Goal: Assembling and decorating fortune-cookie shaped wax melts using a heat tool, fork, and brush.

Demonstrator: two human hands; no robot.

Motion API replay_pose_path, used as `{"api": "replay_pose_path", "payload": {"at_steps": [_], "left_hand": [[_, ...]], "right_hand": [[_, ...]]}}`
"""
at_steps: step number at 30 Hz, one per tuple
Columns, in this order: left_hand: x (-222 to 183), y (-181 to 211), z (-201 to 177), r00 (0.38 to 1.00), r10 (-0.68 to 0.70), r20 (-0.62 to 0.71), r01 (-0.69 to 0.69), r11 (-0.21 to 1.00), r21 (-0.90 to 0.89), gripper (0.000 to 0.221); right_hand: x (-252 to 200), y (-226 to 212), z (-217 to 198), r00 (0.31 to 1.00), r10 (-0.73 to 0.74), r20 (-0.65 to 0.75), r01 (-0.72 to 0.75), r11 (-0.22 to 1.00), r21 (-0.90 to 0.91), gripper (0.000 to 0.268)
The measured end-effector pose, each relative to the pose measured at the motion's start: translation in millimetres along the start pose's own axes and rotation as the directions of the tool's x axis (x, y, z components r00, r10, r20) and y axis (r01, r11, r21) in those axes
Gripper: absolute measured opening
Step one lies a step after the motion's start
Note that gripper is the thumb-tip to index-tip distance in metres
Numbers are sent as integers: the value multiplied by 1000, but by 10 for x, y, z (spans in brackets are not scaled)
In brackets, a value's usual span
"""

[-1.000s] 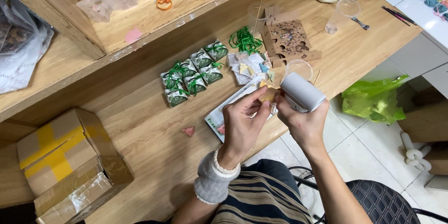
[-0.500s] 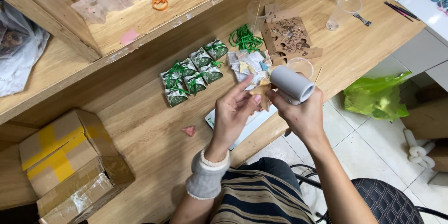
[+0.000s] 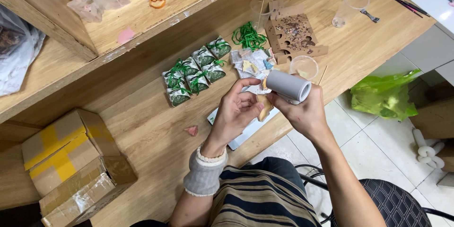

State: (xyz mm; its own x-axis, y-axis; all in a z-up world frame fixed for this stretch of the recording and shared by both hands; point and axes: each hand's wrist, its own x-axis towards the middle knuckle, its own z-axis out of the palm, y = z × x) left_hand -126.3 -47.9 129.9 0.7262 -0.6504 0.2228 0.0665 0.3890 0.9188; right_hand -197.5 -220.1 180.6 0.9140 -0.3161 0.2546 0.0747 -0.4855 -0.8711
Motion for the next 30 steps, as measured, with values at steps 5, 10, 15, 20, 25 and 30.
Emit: {"api": "replay_pose_path", "payload": {"at_steps": [5, 10, 15, 20, 25, 30], "left_hand": [[37, -32, -60, 999, -32, -16, 31, 999, -38, 48], [63, -76, -70, 993, 7, -116, -12, 999, -41, 43], [82, -147, -40, 972, -42, -230, 41, 999, -10, 41], [76, -243, -59, 966, 5, -258, -23, 998, -64, 40], [34, -226, -433, 938, -6, -347, -25, 996, -85, 37], [-212, -143, -1110, 919, 108, -379, -117, 993, 1, 33]], "right_hand": [[13, -51, 9, 971, 237, -7, -234, 961, 149, 23], [25, -23, -150, 961, 246, 128, -249, 968, 14, 25], [-86, 139, -232, 904, 208, 374, -268, 956, 115, 35], [-61, 183, -236, 840, 97, 534, -427, 725, 540, 64], [-245, 163, 50, 751, 201, 629, -493, 804, 332, 61], [-524, 278, 773, 617, 217, 757, -462, 878, 126, 54]]}}
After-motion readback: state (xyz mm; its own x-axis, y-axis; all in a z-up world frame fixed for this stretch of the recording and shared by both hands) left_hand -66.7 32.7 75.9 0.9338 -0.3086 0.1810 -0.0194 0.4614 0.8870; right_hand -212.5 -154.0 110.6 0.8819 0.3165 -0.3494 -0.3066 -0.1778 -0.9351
